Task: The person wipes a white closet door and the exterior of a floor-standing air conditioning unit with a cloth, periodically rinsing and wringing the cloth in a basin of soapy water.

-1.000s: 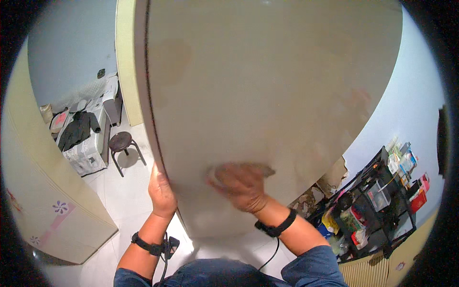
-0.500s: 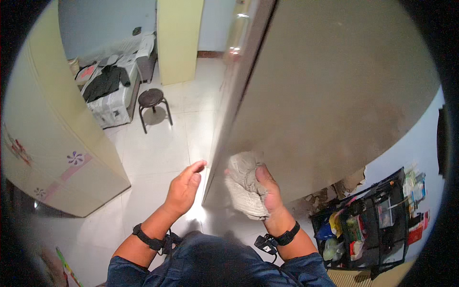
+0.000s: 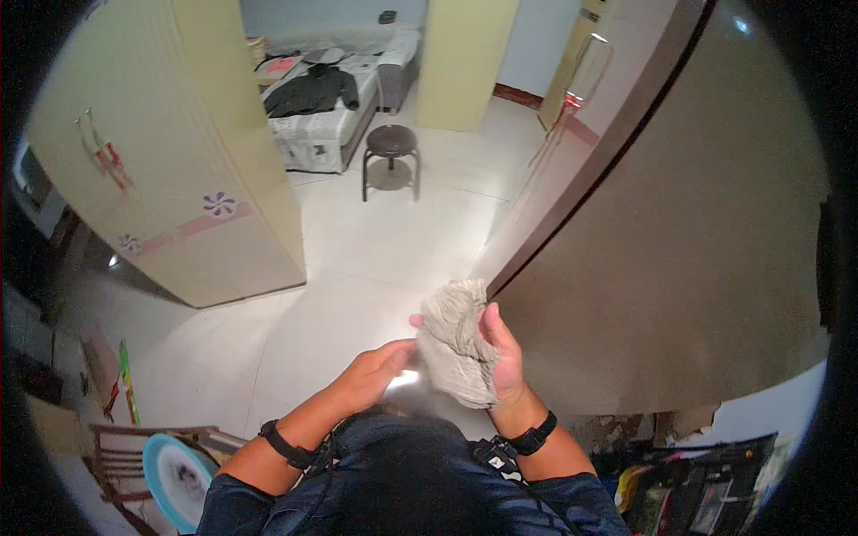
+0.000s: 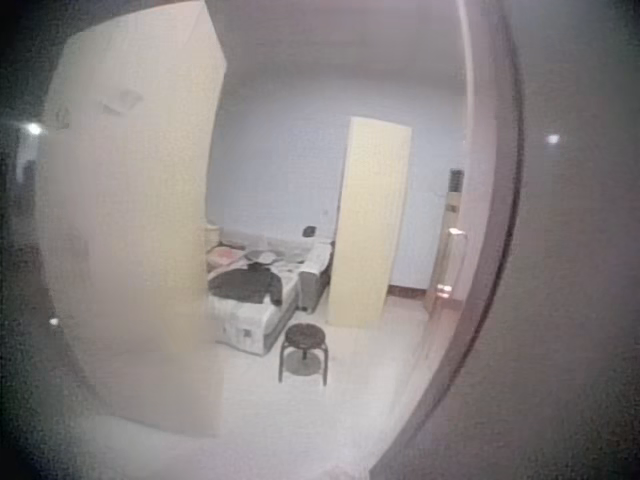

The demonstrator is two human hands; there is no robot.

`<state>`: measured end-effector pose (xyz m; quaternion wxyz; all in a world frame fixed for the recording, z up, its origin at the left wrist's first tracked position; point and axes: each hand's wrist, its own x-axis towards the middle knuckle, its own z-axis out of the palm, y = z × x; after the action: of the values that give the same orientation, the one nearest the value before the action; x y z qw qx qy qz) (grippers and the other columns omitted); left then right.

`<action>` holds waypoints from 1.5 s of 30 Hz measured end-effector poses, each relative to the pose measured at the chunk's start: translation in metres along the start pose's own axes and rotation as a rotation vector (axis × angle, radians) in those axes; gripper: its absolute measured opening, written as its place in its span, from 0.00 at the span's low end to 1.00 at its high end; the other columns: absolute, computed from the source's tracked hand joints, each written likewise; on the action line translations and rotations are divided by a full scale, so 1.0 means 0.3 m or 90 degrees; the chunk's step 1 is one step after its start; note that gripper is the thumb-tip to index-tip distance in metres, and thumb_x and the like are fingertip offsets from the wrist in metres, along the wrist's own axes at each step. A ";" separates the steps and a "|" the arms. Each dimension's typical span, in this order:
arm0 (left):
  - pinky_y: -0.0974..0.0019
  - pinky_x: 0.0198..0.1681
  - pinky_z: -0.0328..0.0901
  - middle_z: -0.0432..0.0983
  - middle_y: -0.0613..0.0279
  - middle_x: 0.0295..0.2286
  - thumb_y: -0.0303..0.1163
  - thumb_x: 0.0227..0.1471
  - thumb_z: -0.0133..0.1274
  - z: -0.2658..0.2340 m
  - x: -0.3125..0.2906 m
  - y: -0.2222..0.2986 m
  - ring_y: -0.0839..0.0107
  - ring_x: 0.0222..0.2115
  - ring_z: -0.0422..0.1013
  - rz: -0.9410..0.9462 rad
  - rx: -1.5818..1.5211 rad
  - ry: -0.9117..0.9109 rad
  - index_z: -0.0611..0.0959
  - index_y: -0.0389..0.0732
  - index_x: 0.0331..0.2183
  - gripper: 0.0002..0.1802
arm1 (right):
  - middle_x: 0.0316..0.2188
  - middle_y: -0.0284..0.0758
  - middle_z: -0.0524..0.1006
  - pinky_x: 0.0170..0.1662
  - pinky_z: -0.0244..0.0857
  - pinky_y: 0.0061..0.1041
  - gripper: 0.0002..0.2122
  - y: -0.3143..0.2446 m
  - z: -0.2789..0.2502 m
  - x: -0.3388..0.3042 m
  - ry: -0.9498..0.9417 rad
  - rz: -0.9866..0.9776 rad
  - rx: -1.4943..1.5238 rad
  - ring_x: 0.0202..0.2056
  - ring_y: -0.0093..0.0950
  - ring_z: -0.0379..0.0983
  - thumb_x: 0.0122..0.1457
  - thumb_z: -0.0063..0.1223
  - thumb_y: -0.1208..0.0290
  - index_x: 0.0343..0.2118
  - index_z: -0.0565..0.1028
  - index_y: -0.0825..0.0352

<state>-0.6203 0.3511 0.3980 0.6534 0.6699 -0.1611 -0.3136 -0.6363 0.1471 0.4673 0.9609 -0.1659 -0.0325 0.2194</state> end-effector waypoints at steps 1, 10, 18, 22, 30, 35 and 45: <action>0.65 0.50 0.63 0.71 0.55 0.43 0.56 0.60 0.40 0.007 -0.021 -0.012 0.68 0.45 0.68 0.063 -0.042 0.025 0.68 0.34 0.53 0.34 | 0.54 0.50 0.67 0.55 0.63 0.41 0.29 0.011 -0.008 0.010 0.047 -0.012 -0.068 0.53 0.43 0.68 0.66 0.30 0.48 0.59 0.61 0.69; 0.63 0.53 0.62 0.63 0.53 0.51 0.39 0.51 0.60 0.067 -0.141 0.001 0.66 0.55 0.59 0.049 -0.148 0.316 0.57 0.36 0.58 0.41 | 0.58 0.39 0.64 0.64 0.44 0.28 0.21 0.125 -0.088 0.085 0.118 -0.045 -0.568 0.63 0.29 0.51 0.64 0.38 0.71 0.60 0.61 0.71; 0.67 0.52 0.62 0.71 0.60 0.46 0.30 0.62 0.44 -0.061 -0.235 -0.063 0.74 0.47 0.67 0.059 -0.224 0.349 0.67 0.35 0.52 0.18 | 0.51 0.36 0.70 0.53 0.62 0.25 0.22 0.182 -0.046 0.176 0.186 0.131 -0.609 0.50 0.25 0.68 0.57 0.48 0.81 0.57 0.66 0.71; 0.68 0.51 0.63 0.72 0.62 0.45 0.30 0.61 0.44 -0.132 -0.323 -0.044 0.74 0.45 0.68 0.122 -0.449 0.381 0.69 0.35 0.52 0.18 | 0.46 0.38 0.73 0.50 0.67 0.27 0.19 0.230 -0.029 0.258 0.134 0.125 -0.500 0.46 0.27 0.71 0.58 0.43 0.82 0.54 0.68 0.72; 0.66 0.50 0.65 0.72 0.58 0.44 0.31 0.62 0.43 -0.213 -0.491 -0.116 0.70 0.45 0.69 0.185 -0.449 0.521 0.70 0.34 0.50 0.17 | 0.41 0.36 0.75 0.44 0.70 0.23 0.17 0.366 -0.030 0.375 0.047 0.397 -0.488 0.42 0.24 0.72 0.59 0.49 0.71 0.51 0.69 0.69; 0.64 0.49 0.67 0.72 0.56 0.43 0.29 0.62 0.42 -0.172 -0.598 -0.098 0.68 0.45 0.70 0.222 -0.465 0.605 0.67 0.35 0.51 0.17 | 0.56 0.44 0.63 0.60 0.51 0.30 0.33 0.509 -0.124 0.420 -0.314 0.390 -0.864 0.58 0.34 0.57 0.51 0.62 0.65 0.57 0.59 0.73; 0.64 0.49 0.66 0.65 0.54 0.50 0.21 0.51 0.49 -0.022 -0.797 -0.116 0.67 0.47 0.67 0.219 -0.396 0.871 0.68 0.39 0.53 0.25 | 0.33 0.34 0.76 0.36 0.68 0.21 0.10 0.613 -0.088 0.497 -0.167 0.652 -0.579 0.33 0.23 0.72 0.58 0.42 0.72 0.40 0.73 0.69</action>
<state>-0.8025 0.5092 0.4136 0.8053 0.4655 0.2725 0.2460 -0.5739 0.3597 0.3796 0.5595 -0.5187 -0.1544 0.6277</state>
